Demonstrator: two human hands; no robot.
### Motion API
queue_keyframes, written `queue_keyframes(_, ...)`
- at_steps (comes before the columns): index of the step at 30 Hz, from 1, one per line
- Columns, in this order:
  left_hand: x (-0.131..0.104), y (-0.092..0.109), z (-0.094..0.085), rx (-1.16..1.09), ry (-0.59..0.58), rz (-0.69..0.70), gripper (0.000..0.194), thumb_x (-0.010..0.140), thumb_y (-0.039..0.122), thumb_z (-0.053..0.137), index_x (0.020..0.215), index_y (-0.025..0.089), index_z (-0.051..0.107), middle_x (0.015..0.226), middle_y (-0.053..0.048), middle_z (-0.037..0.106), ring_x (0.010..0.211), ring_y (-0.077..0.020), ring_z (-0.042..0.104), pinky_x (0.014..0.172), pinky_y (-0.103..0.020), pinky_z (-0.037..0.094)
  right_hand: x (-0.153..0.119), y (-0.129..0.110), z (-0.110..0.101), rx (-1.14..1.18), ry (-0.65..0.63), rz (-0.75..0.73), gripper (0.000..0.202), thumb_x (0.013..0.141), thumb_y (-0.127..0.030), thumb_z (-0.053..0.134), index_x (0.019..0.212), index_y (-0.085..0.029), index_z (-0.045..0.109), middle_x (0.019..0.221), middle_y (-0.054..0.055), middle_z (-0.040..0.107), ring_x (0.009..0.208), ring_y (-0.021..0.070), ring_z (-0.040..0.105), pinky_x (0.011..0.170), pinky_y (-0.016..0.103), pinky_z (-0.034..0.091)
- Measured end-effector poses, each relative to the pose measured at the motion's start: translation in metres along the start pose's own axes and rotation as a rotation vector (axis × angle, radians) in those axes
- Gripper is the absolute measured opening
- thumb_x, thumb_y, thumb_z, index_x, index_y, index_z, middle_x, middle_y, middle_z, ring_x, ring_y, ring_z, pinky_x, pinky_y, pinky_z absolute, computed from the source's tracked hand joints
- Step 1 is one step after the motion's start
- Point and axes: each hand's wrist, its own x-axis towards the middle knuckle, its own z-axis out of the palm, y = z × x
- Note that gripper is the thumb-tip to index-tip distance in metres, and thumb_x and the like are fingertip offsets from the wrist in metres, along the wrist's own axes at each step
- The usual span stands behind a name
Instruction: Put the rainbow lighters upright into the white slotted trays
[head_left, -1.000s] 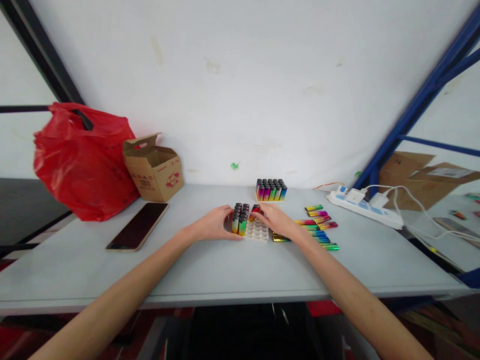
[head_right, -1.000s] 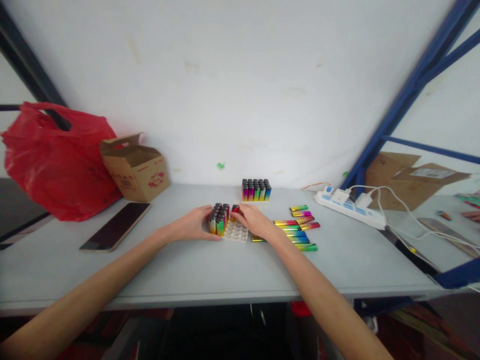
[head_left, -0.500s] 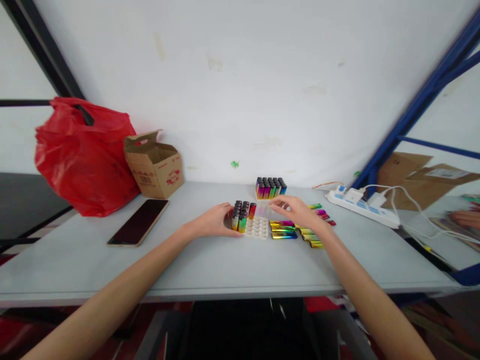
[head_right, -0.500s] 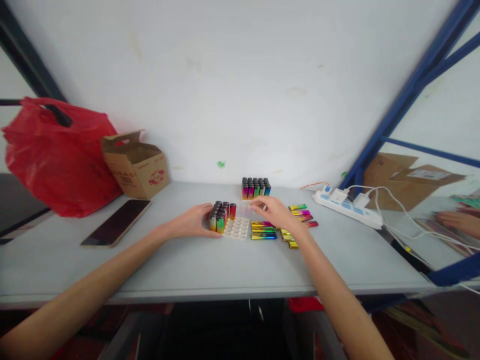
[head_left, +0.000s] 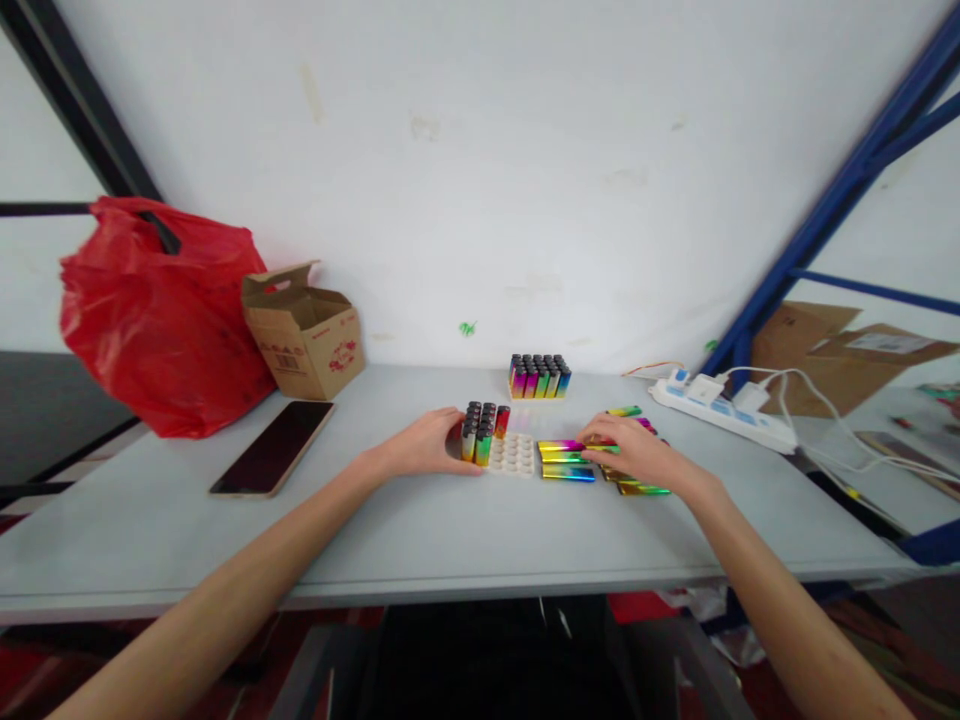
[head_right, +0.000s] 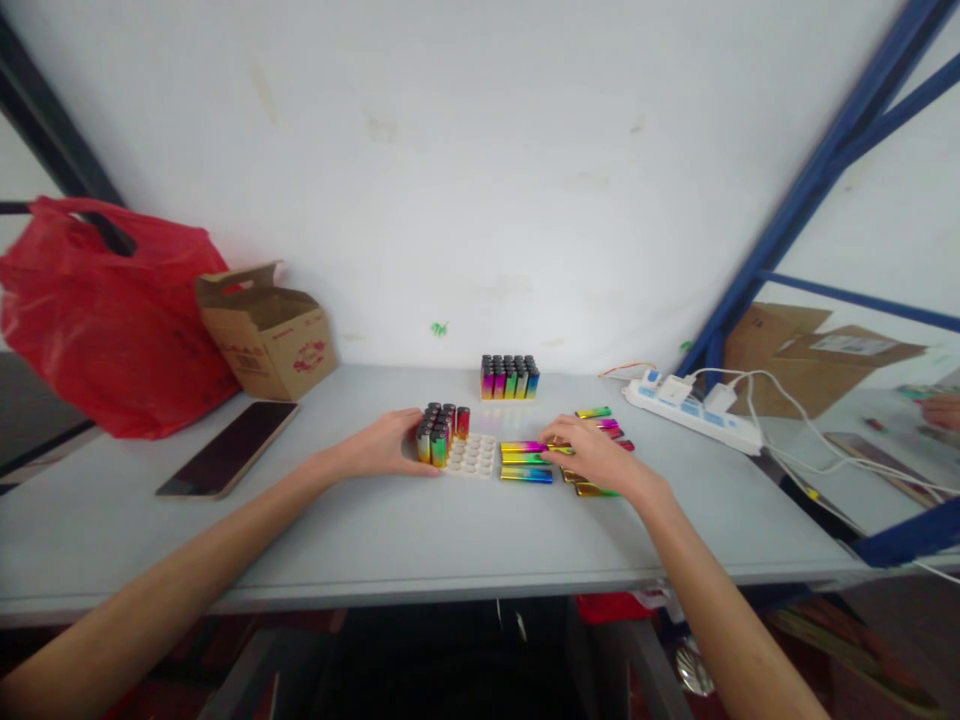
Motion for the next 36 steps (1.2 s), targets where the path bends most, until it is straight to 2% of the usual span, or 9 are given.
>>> queue_keyframes(4, 0.000, -0.001, 0.000, -0.017, 0.006, -0.010, 0.064, 0.066, 0.078, 0.077, 0.089, 0.022, 0.057, 0.097, -0.009, 0.069, 0.084, -0.0287, 0.065, 0.069, -0.038, 0.049, -0.010, 0.004, -0.021, 0.040, 0.149, 0.065, 0.027, 0.098, -0.046, 0.062, 0.098, -0.023, 0.077, 0.103, 0.010, 0.077, 0.092, 0.0277, 0.071, 0.084, 0.041, 0.056)
queue_keyframes(9, 0.001, -0.002, 0.001, -0.035, 0.018, -0.006, 0.061, 0.065, 0.075, 0.080, 0.088, 0.023, 0.057, 0.096, -0.010, 0.069, 0.083, -0.0293, 0.065, 0.069, -0.040, 0.050, -0.043, 0.012, -0.032, 0.031, 0.193, 0.128, 0.031, 0.098, -0.049, 0.060, 0.102, -0.024, 0.077, 0.106, 0.012, 0.077, 0.093, 0.0285, 0.072, 0.081, 0.041, 0.059)
queue_keyframes(14, 0.001, 0.000, 0.000, -0.029, 0.004, -0.014, 0.062, 0.067, 0.078, 0.077, 0.088, 0.023, 0.056, 0.091, -0.008, 0.068, 0.079, -0.0275, 0.065, 0.071, -0.040, 0.051, -0.085, 0.017, -0.022, -0.037, 0.141, 0.118, 0.031, 0.095, -0.051, 0.066, 0.107, -0.024, 0.076, 0.119, 0.012, 0.075, 0.113, 0.0313, 0.070, 0.103, 0.048, 0.055)
queue_keyframes(23, 0.002, -0.001, 0.001, -0.039, 0.007, -0.014, 0.061, 0.065, 0.075, 0.080, 0.088, 0.024, 0.057, 0.093, -0.009, 0.068, 0.082, -0.0299, 0.065, 0.072, -0.042, 0.051, -0.113, 0.025, 0.004, 0.112, 0.260, 0.278, 0.040, 0.090, -0.056, 0.072, 0.113, -0.023, 0.076, 0.111, 0.011, 0.077, 0.101, 0.0301, 0.072, 0.094, 0.045, 0.059)
queue_keyframes(26, 0.002, -0.002, 0.001, -0.033, 0.008, -0.011, 0.061, 0.065, 0.076, 0.079, 0.087, 0.024, 0.057, 0.093, -0.009, 0.068, 0.082, -0.0296, 0.065, 0.072, -0.041, 0.051, -0.117, 0.020, 0.012, 0.306, 0.388, 0.358, 0.041, 0.085, -0.057, 0.078, 0.109, -0.024, 0.079, 0.109, 0.009, 0.077, 0.102, 0.0284, 0.070, 0.096, 0.043, 0.057)
queue_keyframes(29, 0.001, -0.002, 0.002, -0.025, 0.015, -0.009, 0.061, 0.065, 0.075, 0.080, 0.086, 0.023, 0.057, 0.092, -0.008, 0.068, 0.080, -0.0285, 0.064, 0.071, -0.040, 0.050, -0.116, 0.010, 0.021, 0.771, 0.735, 0.497, 0.042, 0.082, -0.061, 0.081, 0.103, -0.025, 0.080, 0.098, 0.006, 0.073, 0.089, 0.0205, 0.067, 0.085, 0.034, 0.059)
queue_keyframes(31, 0.001, -0.002, 0.002, -0.031, 0.018, -0.004, 0.060, 0.065, 0.074, 0.080, 0.088, 0.023, 0.057, 0.092, -0.008, 0.068, 0.080, -0.0279, 0.064, 0.071, -0.040, 0.050, -0.113, 0.003, 0.025, 1.116, 0.890, 0.549, 0.041, 0.079, -0.058, 0.085, 0.101, -0.025, 0.079, 0.092, 0.003, 0.069, 0.079, 0.0140, 0.062, 0.074, 0.025, 0.059)
queue_keyframes(33, 0.001, -0.003, 0.002, -0.036, 0.018, 0.001, 0.060, 0.066, 0.074, 0.079, 0.089, 0.023, 0.058, 0.093, -0.008, 0.068, 0.080, -0.0276, 0.064, 0.071, -0.039, 0.050, -0.110, -0.002, 0.027, 1.334, 0.924, 0.550, 0.039, 0.075, -0.051, 0.091, 0.102, -0.025, 0.080, 0.091, 0.000, 0.065, 0.075, 0.0095, 0.058, 0.069, 0.018, 0.057)
queue_keyframes(36, 0.001, -0.002, 0.001, -0.035, 0.017, 0.000, 0.061, 0.065, 0.074, 0.081, 0.088, 0.022, 0.058, 0.092, -0.008, 0.068, 0.080, -0.0276, 0.064, 0.070, -0.039, 0.049, -0.111, -0.009, 0.028, 1.393, 0.951, 0.574, 0.042, 0.070, -0.046, 0.095, 0.101, -0.023, 0.080, 0.092, -0.001, 0.064, 0.076, 0.0074, 0.057, 0.070, 0.014, 0.056)
